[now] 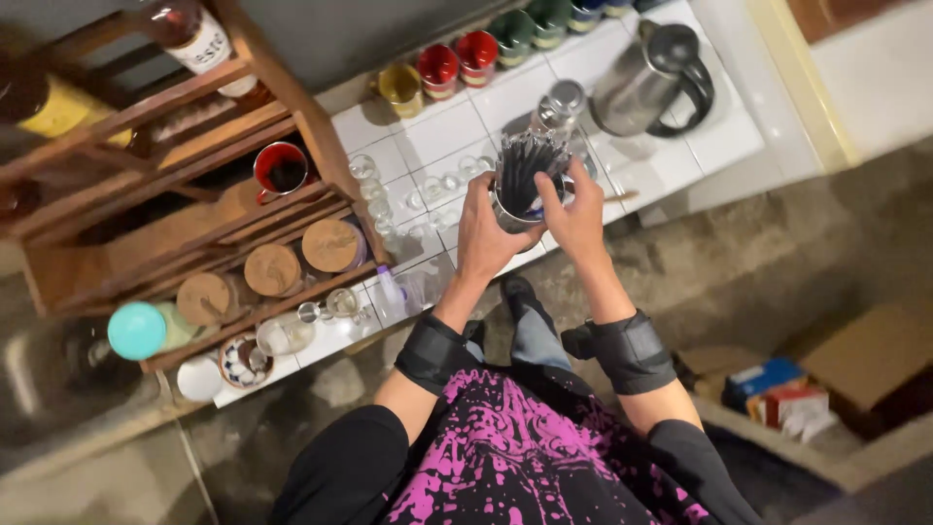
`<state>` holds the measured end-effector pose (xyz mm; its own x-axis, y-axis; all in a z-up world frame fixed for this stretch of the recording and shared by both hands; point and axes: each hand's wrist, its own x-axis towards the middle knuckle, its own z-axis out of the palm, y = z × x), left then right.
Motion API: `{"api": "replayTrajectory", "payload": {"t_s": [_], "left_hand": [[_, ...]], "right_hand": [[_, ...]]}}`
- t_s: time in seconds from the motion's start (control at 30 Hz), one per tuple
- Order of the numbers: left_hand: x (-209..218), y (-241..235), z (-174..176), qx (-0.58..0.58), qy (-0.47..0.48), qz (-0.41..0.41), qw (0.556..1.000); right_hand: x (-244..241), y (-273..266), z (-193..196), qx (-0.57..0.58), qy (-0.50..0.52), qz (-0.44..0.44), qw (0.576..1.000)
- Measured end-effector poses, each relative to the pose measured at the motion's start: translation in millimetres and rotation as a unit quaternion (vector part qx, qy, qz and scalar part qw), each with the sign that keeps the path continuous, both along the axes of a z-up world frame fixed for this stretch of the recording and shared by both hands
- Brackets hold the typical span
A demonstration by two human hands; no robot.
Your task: The person cleans a tiled counter using a spray bottle and a cloth. They wipe the surface, move small glasses, and handle a glass jar and a digital scale. The person also places a glass on a tray and continues wiping the counter.
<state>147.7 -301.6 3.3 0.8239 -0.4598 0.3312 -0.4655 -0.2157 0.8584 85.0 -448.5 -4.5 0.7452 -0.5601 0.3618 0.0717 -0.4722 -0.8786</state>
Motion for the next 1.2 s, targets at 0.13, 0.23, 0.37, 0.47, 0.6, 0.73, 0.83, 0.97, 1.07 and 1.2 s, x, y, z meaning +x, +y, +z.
{"api": "replayTrajectory", "payload": {"t_s": [0.13, 0.23, 0.37, 0.47, 0.6, 0.73, 0.83, 0.97, 1.07, 1.2], "left_hand": [[14, -18, -5, -0.011, -0.026, 0.074, 0.997], [32, -31, -5, -0.015, 0.030, 0.107, 0.994], [34, -39, 0, -0.002, 0.017, 0.210, 0.977], [54, -39, 11, -0.015, -0.001, 0.246, 0.969], [77, -32, -2, 0.005, -0.048, 0.307, 0.951], [99, -23, -8, 0.005, -0.066, 0.325, 0.943], [118, -14, -13, 0.025, -0.084, 0.362, 0.928], [142, -3, -21, 0.029, -0.067, 0.386, 0.920], [160, 5, -27, 0.049, -0.051, 0.398, 0.915], [183, 12, -44, 0.086, -0.046, 0.409, 0.907]], "right_hand": [[39, -31, 0, 0.016, 0.015, 0.069, 0.997], [72, -49, 7, -0.057, 0.036, 0.095, 0.993], [91, -52, 18, 0.018, 0.064, 0.190, 0.979], [120, -59, 10, -0.009, 0.043, 0.214, 0.976], [144, -54, 17, 0.024, 0.028, 0.265, 0.963], [181, -50, 10, 0.069, 0.112, 0.327, 0.936], [208, -37, 15, 0.073, 0.153, 0.349, 0.921], [244, -25, 10, 0.076, 0.163, 0.377, 0.909], [270, -17, -1, 0.051, 0.171, 0.389, 0.904], [301, -9, -14, 0.015, 0.173, 0.396, 0.901]]}}
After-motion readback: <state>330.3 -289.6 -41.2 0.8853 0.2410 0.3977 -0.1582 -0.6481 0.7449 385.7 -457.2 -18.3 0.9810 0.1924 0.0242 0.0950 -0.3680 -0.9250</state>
